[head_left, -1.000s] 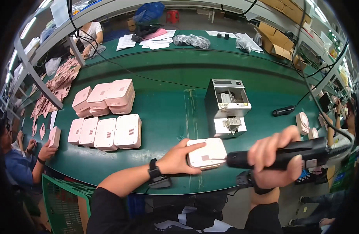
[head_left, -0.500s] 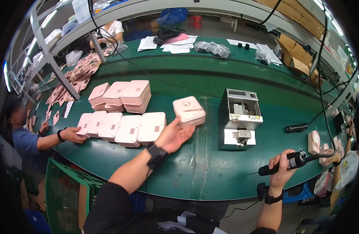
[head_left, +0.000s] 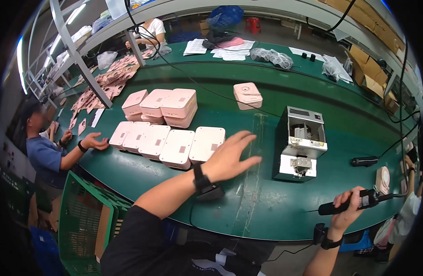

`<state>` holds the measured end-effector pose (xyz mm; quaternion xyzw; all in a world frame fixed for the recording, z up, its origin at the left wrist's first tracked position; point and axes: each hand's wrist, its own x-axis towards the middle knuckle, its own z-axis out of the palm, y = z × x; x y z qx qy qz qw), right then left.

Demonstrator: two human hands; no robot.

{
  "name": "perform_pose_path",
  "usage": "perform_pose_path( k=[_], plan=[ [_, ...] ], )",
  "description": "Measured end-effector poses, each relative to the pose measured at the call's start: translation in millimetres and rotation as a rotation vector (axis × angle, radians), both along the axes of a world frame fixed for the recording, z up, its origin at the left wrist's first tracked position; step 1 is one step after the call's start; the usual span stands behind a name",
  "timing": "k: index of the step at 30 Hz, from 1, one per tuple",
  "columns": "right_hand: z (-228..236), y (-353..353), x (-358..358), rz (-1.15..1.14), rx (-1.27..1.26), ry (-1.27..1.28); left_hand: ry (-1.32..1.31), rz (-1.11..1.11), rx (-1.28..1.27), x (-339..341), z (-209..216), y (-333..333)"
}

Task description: The person picks up a pink electronic device, places it on the table, and drives screws into the back using a power screwdriver. After finishing, they set the device aside and repeat the process with several more units.

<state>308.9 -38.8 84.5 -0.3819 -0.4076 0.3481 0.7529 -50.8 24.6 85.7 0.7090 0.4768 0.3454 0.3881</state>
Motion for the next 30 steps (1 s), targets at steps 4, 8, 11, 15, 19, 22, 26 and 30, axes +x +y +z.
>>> perform_pose_path(
  k=[4, 8, 11, 15, 19, 22, 26, 30],
  plan=[
    [1, 4, 3, -0.005, 0.011, 0.02, 0.854, 0.256, 0.514, -32, -17, -33],
    [0, 9, -5, 0.008, -0.009, -0.017, 1.013, 0.237, 0.472, -46, -30, -45],
    [-1, 8, -12, -0.019, -0.036, -0.058, 0.947, 0.103, 0.509, -36, -30, -55],
    [4, 10, -19, -0.026, -0.099, -0.118, 0.804, -0.175, 0.493, -10, -18, -75],
    [6, 15, -23, -0.064, -0.122, -0.179, 0.682, -0.516, 0.548, 13, -26, -83],
    [12, 14, -22, -0.056, -0.137, -0.226, 0.537, -0.722, 0.626, 36, -33, -81],
    [22, 22, -27, -0.06, -0.194, -0.332, 0.384, -0.756, 0.74, 50, -47, -58],
    [45, 22, -39, 0.023, 0.012, -0.085, 0.259, -0.362, 0.598, 38, -44, -54]
  ],
)
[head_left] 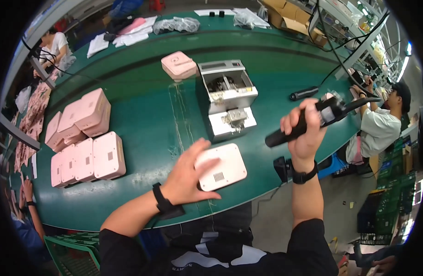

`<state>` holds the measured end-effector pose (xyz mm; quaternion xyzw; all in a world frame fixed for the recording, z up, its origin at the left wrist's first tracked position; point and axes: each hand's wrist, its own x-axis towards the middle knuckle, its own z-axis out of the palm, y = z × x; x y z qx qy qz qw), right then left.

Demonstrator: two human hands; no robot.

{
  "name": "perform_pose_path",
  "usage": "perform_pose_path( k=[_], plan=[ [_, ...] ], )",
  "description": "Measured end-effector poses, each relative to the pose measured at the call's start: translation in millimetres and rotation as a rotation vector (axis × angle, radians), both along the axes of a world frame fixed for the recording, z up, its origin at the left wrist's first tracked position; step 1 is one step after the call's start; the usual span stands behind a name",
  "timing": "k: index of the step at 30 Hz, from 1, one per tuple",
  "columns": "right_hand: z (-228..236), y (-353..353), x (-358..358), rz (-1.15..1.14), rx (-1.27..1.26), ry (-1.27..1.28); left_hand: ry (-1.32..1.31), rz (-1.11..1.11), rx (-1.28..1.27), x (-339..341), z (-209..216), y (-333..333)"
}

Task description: The person picks up a pink electronic device, places it on the table, and drives screws into the back using a power screwdriver. After finishing, they set the device aside and repeat the process with several more units.

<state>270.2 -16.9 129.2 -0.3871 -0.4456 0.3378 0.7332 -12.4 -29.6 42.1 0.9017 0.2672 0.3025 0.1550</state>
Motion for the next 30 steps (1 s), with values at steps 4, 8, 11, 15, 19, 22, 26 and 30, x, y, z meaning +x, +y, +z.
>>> perform_pose_path(
  k=[4, 8, 11, 15, 19, 22, 26, 30],
  plan=[
    [30, 22, -27, 0.083, 0.122, 0.004, -0.035, 0.056, -0.332, -3, -14, -3],
    [36, 45, -44, 0.1, 0.141, -0.103, -0.062, 0.023, -0.357, -4, -20, 2],
    [34, 53, -50, 0.076, 0.114, -0.184, -0.073, 0.029, -0.349, -4, -22, 2],
    [30, 48, -53, 0.155, 0.041, -0.254, -0.093, 0.036, -0.336, -7, -23, 2],
    [23, 27, -51, 0.227, 0.012, -0.174, -0.099, 0.052, -0.323, -8, -23, 2],
    [19, 21, -47, 0.283, 0.043, -0.183, -0.101, 0.055, -0.323, -7, -25, 3],
    [11, 18, -51, 0.271, -0.004, -0.205, -0.111, 0.061, -0.336, -5, -26, 2],
    [-6, 18, -45, 0.28, 0.003, -0.155, -0.121, 0.062, -0.345, -4, -26, 3]
  ],
)
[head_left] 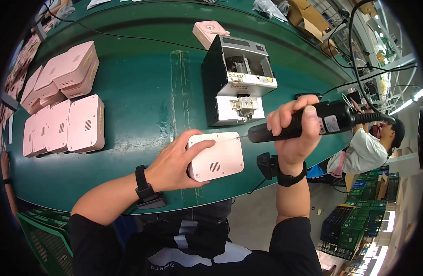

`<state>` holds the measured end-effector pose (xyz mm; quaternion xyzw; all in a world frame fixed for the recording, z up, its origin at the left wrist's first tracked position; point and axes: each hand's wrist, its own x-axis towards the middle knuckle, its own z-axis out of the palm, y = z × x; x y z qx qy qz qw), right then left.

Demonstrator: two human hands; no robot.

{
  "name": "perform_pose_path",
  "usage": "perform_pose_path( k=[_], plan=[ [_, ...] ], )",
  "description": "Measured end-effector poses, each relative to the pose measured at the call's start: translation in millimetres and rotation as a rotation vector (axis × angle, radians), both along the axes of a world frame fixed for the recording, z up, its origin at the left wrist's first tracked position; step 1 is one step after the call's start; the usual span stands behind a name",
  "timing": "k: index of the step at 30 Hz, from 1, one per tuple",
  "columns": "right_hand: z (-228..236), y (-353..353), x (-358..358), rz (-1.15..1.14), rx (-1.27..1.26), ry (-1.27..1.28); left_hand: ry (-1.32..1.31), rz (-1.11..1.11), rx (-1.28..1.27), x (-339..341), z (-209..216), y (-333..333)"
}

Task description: The person picks up a pink electronic device, places it on the table, and drives screws into the back using a power screwdriver. After finishing, they set the device aside and repeat the process with several more units.

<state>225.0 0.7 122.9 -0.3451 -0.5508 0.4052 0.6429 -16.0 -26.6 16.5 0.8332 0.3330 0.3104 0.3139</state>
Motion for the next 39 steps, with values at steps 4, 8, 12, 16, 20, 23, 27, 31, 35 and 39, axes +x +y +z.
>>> perform_pose_path(
  k=[4, 8, 12, 16, 20, 23, 27, 31, 35, 39],
  plan=[
    [-1, 2, -2, 0.014, -0.004, 0.015, -0.002, -0.005, -0.005, -1, -1, -1],
    [-3, 4, -3, 0.027, -0.005, 0.018, -0.004, 0.002, 0.002, -3, -1, 0],
    [2, 5, -8, 0.007, -0.017, -0.07, -0.007, 0.008, -0.013, -2, -1, -1],
    [22, 7, -6, -0.091, 0.039, -0.035, -0.022, 0.02, -0.01, -1, -1, -3],
    [36, 21, -4, -0.131, 0.136, 0.086, -0.027, 0.016, 0.0, -1, -2, -6],
    [33, 32, -6, -0.135, 0.091, 0.023, -0.037, 0.017, -0.006, 0, -1, -6],
    [29, 25, -11, -0.058, 0.037, -0.004, -0.04, 0.018, -0.014, -3, -4, -4],
    [31, 4, -26, 0.047, 0.024, 0.041, -0.02, 0.011, -0.012, -2, -4, -2],
    [26, 1, -37, 0.106, 0.039, 0.047, -0.025, 0.012, -0.015, -3, -5, -3],
    [14, 7, -41, 0.129, 0.019, 0.006, -0.064, 0.014, -0.019, 0, -7, -2]
  ],
)
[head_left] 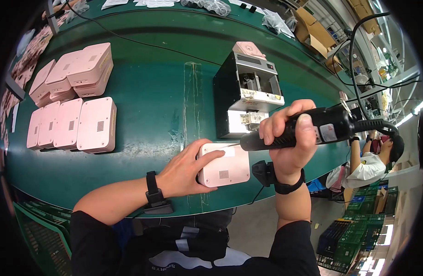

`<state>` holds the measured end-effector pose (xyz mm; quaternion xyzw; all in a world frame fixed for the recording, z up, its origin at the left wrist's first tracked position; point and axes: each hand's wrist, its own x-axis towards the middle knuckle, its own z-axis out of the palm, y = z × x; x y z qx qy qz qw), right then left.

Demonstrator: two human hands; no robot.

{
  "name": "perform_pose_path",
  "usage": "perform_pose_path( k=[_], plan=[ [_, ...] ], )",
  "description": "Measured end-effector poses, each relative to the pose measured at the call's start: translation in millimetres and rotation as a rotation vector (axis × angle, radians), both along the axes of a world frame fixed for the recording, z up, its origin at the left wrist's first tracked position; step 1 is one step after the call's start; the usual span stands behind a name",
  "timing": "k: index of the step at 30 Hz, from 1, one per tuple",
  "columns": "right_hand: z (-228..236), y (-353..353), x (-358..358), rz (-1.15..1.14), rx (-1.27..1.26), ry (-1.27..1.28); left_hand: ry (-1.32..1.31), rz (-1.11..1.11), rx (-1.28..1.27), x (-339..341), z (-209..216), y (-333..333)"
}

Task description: The person picks up a pink electronic device, places it on the table, and drives screws into the back using a power screwdriver. After finishing, they set the device aside and repeat the process with several more units.

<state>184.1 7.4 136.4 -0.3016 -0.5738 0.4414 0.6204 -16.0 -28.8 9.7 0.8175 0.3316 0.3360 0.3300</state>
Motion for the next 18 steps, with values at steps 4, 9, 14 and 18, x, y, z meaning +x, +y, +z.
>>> perform_pose_path(
  k=[4, 9, 14, 18],
  plan=[
    [-8, 5, 3, 0.035, -0.02, 0.016, 0.006, 0.006, 0.008, -1, -1, 1],
    [-12, 5, 2, 0.052, -0.007, 0.043, 0.022, -0.004, -0.043, -3, 0, 2],
    [-11, 4, 0, 0.022, 0.003, 0.046, 0.043, -0.013, -0.044, -3, 4, 2],
    [-2, -4, 10, -0.069, -0.014, 0.06, 0.054, -0.016, -0.048, 2, 8, -6]
  ],
)
